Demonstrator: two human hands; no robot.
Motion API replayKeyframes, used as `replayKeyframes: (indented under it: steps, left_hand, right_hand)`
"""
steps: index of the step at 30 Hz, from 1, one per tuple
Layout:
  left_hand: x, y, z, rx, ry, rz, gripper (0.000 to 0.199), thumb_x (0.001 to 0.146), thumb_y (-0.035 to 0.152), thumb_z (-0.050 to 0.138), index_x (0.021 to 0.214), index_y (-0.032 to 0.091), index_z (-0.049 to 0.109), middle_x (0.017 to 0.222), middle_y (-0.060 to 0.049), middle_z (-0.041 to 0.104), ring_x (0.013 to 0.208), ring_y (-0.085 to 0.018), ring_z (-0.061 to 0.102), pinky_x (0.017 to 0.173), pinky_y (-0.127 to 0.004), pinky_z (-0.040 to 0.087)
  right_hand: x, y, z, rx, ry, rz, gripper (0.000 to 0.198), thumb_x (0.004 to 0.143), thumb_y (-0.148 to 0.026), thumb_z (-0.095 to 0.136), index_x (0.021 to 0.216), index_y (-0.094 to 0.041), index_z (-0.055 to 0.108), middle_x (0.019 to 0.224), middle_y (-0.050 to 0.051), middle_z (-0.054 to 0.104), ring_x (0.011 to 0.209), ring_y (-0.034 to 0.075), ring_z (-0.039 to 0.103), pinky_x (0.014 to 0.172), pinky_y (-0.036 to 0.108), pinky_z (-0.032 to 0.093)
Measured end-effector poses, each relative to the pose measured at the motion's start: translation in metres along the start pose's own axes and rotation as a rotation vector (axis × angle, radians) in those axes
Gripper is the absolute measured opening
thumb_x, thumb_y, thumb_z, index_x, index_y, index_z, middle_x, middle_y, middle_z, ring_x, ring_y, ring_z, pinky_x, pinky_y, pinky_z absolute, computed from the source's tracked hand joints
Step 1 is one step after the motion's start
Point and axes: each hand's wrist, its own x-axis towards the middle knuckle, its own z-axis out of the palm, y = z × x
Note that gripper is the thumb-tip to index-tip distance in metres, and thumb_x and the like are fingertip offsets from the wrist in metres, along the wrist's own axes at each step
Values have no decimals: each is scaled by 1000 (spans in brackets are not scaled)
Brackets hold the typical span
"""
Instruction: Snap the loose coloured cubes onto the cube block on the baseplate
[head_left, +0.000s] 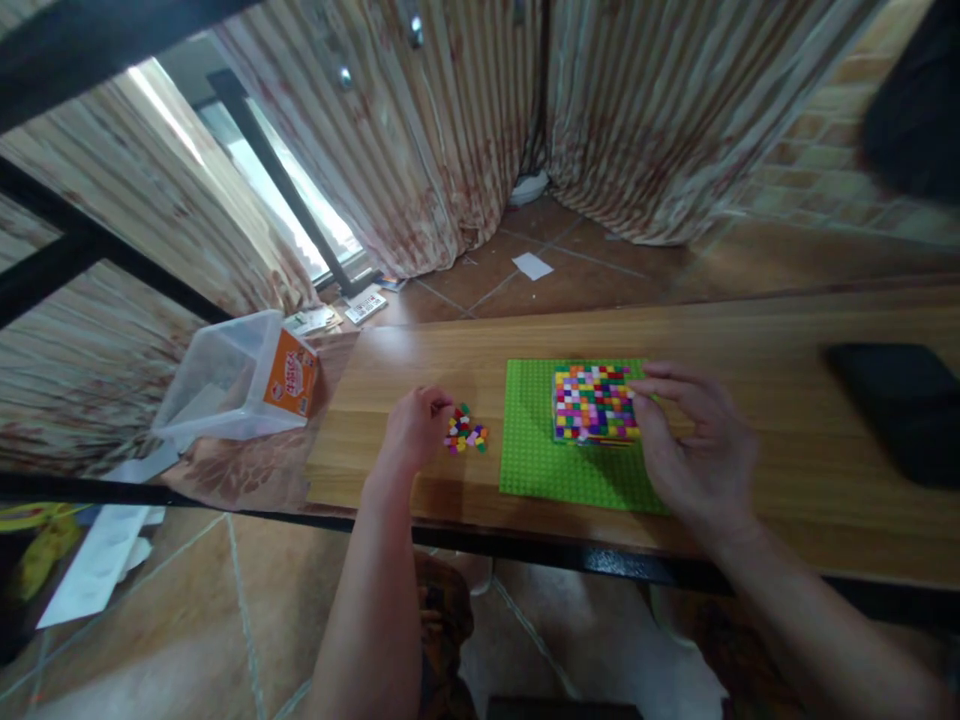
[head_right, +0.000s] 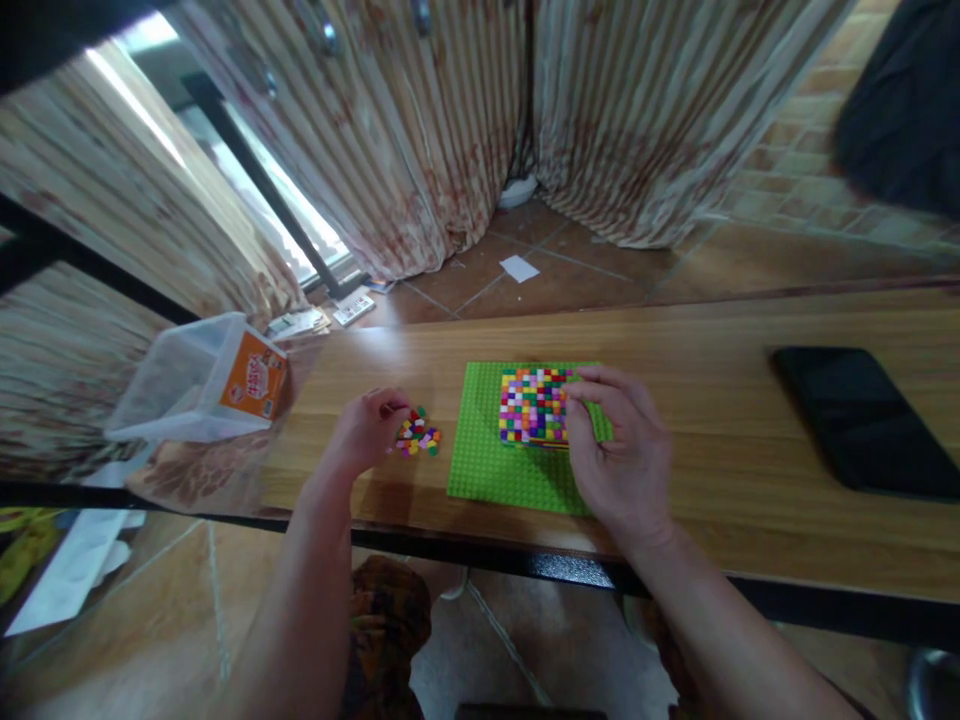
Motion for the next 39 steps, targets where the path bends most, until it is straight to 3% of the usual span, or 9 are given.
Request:
replayKeyframes:
  steps: [4,7,11,16,21,26,32,39]
  left_hand:
    - [0,1,-6,-51,58,5,13,85,17,60,83,18,73,89,-5,74,74,-16,65,71,-26,48]
    - [-8,11,-6,-253,84,69,13,86,20,60,88,18,73,84,-2,73,74,-15,65,72,-25,49]
    - [-29,39,8,-573,-42,199,15,89,27,62,90,17,72,86,-2,73,79,-15,66,74,-25,51]
    - [-46,69,30,-713,-217,252,11,88,24,66,96,17,68,91,-4,73,86,-16,68,81,-26,52]
    - [-45,74,39,-881,-291,211,13,85,25,70,90,16,63,84,-2,68,78,-13,63,75,-24,49]
    - [-44,73,40,-1064,-405,151,25,81,33,78,88,15,61,78,0,67,70,-11,61,69,-23,48]
    - [-45,77,39,-1106,-467,137,29,80,36,80,88,15,61,74,2,65,67,-10,59,68,-23,48]
    - [-45,76,41,-1023,-402,157,19,83,31,75,86,15,66,75,0,66,69,-11,59,69,-24,47]
  right_hand:
    - [2,0,-2,10,13,1,11,93,-24,61,93,-24,71,107,7,74,100,23,72,93,44,57]
    - [2,0,-3,27,17,-1,11,94,-23,60,94,-24,71,107,8,74,100,23,72,92,44,57]
    - [1,-3,-4,44,1,-20,11,93,-20,61,95,-24,72,107,7,74,100,23,72,93,43,57]
    - [-4,-9,-6,62,-102,-113,13,93,-21,63,101,-25,71,115,8,73,106,25,71,96,46,55]
    - [-11,-14,-5,71,-214,-284,16,91,-18,66,104,-25,71,121,9,70,109,25,69,93,46,55]
    - [-15,-17,-1,76,-297,-346,17,92,-18,67,107,-25,72,130,12,66,120,28,63,98,51,52]
    - [-16,-17,1,53,-345,-365,10,93,-22,68,101,-25,73,130,10,66,121,28,60,102,51,50]
    - [-17,-12,6,-26,-235,-327,8,92,-23,70,97,-25,76,126,9,68,114,28,61,96,48,51]
